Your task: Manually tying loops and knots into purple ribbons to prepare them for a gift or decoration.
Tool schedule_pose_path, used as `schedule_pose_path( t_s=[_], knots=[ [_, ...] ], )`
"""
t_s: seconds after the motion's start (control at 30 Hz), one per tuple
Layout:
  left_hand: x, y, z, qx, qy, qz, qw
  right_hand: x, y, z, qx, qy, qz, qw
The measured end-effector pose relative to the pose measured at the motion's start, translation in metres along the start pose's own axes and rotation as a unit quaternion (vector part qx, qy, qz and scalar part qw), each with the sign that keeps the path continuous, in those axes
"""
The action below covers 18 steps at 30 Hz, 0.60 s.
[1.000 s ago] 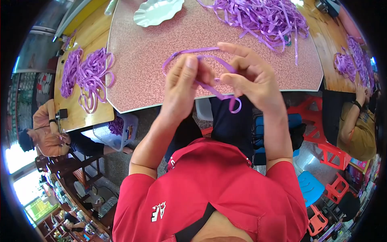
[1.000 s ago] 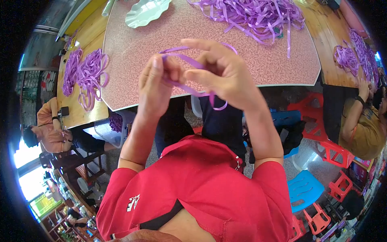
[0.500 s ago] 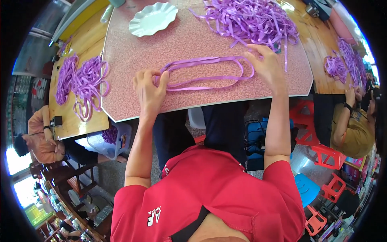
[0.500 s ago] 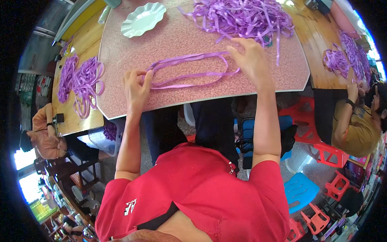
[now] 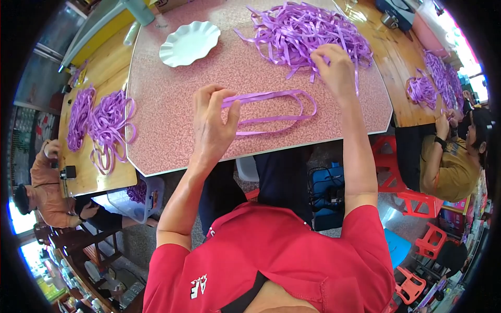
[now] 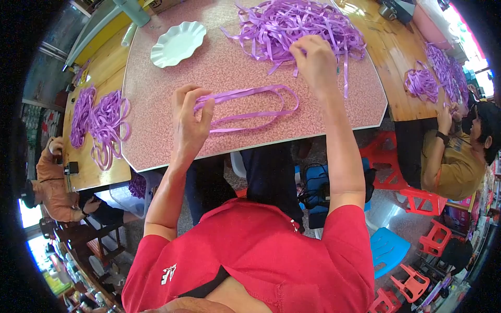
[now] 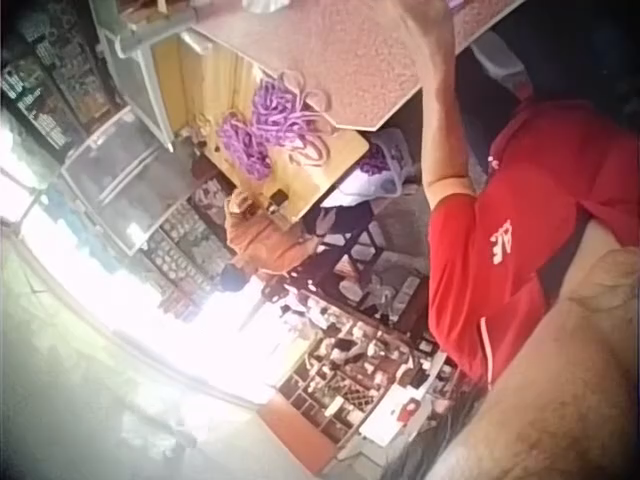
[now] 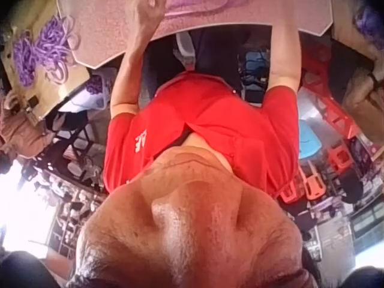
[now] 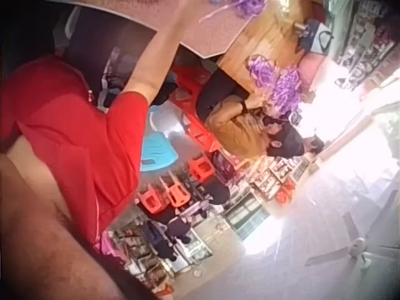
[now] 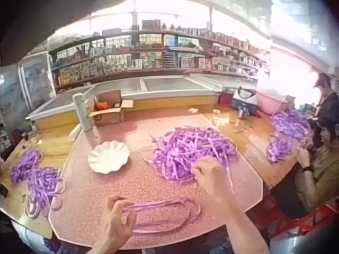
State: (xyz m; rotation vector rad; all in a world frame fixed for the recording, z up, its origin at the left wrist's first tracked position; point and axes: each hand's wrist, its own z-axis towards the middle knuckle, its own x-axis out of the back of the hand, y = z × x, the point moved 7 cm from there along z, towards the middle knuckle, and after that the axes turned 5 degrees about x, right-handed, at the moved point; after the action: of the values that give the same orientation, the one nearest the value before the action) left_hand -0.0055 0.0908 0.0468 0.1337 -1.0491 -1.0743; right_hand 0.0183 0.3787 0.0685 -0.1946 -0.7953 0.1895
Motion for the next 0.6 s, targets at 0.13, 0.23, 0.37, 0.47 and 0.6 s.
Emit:
schedule_pose_path(
  t_s=[0.13, 0.23, 0.37, 0.47, 0.6],
  knots=[
    [-0.010, 0.027, 0.021, -0.028, -0.027, -0.128, 0.991, 0.021, -0.022, 0.007, -0.123, -0.031, 0.338, 0.932],
    [-0.010, 0.059, 0.037, -0.086, 0.004, -0.183, 0.979, 0.023, -0.063, -0.004, -0.111, -0.168, 0.422, 0.884],
    [-0.006, 0.078, 0.045, -0.192, -0.009, -0.129, 0.973, 0.029, -0.093, -0.013, -0.049, -0.219, 0.388, 0.894],
    [-0.020, 0.043, 0.036, -0.056, -0.116, -0.168, 0.977, 0.028, -0.100, -0.015, -0.039, -0.213, 0.380, 0.899],
    [-0.015, 0.034, 0.033, -0.048, -0.086, -0.195, 0.976, 0.021, -0.118, -0.012, 0.021, -0.135, 0.331, 0.934]
  ],
)
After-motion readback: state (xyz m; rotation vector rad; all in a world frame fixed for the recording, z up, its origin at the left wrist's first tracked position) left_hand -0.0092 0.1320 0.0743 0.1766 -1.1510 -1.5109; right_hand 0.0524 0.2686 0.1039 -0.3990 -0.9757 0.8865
